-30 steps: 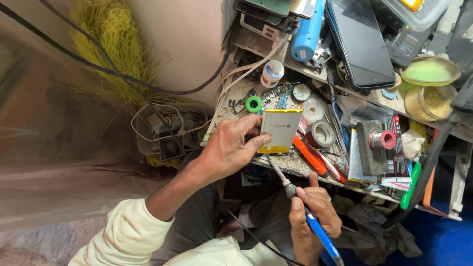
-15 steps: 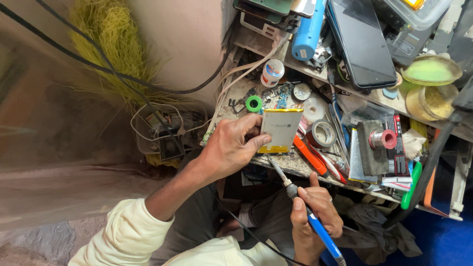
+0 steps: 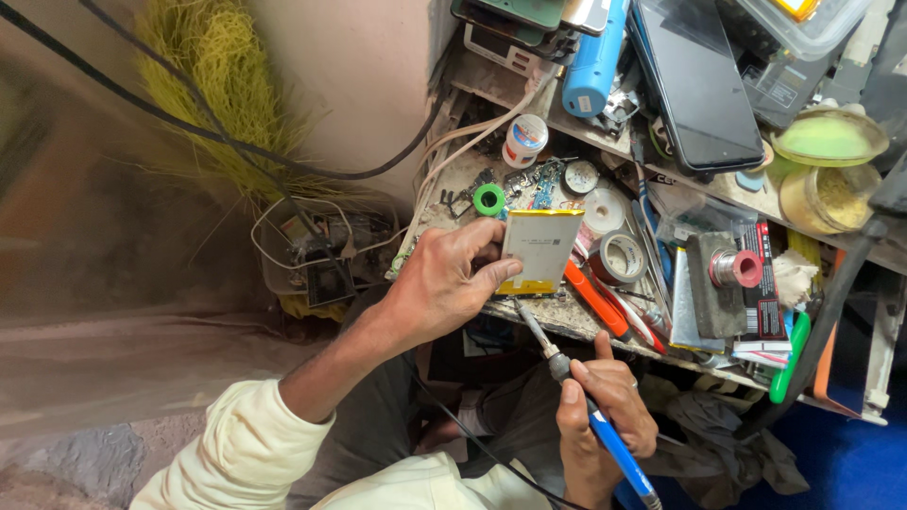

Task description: The person uses a soldering iron to heat and manipulate the connector area of a rectangular lithium-ion battery. They then peel back the battery's protective label and apply a small piece of yellow tape to the connector.

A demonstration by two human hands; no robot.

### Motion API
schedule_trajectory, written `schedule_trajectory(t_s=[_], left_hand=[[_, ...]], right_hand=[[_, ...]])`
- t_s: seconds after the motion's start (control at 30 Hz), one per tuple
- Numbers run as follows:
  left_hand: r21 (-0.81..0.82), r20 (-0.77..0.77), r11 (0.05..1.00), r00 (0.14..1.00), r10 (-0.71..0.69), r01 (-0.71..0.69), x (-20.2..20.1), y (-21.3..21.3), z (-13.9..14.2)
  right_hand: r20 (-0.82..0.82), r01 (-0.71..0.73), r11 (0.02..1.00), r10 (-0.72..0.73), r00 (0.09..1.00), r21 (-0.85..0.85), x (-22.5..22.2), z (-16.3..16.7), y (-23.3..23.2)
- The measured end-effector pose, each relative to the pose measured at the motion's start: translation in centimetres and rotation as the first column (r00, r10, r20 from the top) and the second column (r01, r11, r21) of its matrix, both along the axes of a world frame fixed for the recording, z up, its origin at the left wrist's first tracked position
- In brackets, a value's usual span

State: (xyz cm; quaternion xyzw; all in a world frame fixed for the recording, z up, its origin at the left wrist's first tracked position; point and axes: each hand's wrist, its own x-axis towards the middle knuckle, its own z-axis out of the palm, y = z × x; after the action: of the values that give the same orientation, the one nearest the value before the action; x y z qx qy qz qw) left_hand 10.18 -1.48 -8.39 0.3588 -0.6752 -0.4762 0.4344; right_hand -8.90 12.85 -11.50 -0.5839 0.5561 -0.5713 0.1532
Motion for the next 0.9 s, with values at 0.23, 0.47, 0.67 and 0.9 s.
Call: schedule_trajectory(t_s=[0.23,0.47,0.67,0.9], left_hand=[[0.004,-0.009,1.0,1.0,-0.003,0.003,-0.02,0.0,0.03],[0.005,0.004,1.0,1.0,0.001,-0.001,-0.03,0.0,-0.05],[0.001,0.006,1.0,1.0,0.0,0.0,-0.01,0.02,-0.07],[0.0,0.025,1.0,1.0,0.002,-0.002,0.04,0.02,-0.04]], right_hand=[[0.021,0.011,1.0,-0.01,1.0,-0.012,0.02,-0.1,-0.07],[-0.006,0.003,1.0,-0.003,1.0,-0.004,-0.04,-0.15,-0.02],[0.014,0.016,1.0,-0.016,1.0,-0.009,-0.07,-0.27,0.06],[-0.006,0.004,1.0,-0.004,1.0,-0.011,-0.08,-0.43,0.1]])
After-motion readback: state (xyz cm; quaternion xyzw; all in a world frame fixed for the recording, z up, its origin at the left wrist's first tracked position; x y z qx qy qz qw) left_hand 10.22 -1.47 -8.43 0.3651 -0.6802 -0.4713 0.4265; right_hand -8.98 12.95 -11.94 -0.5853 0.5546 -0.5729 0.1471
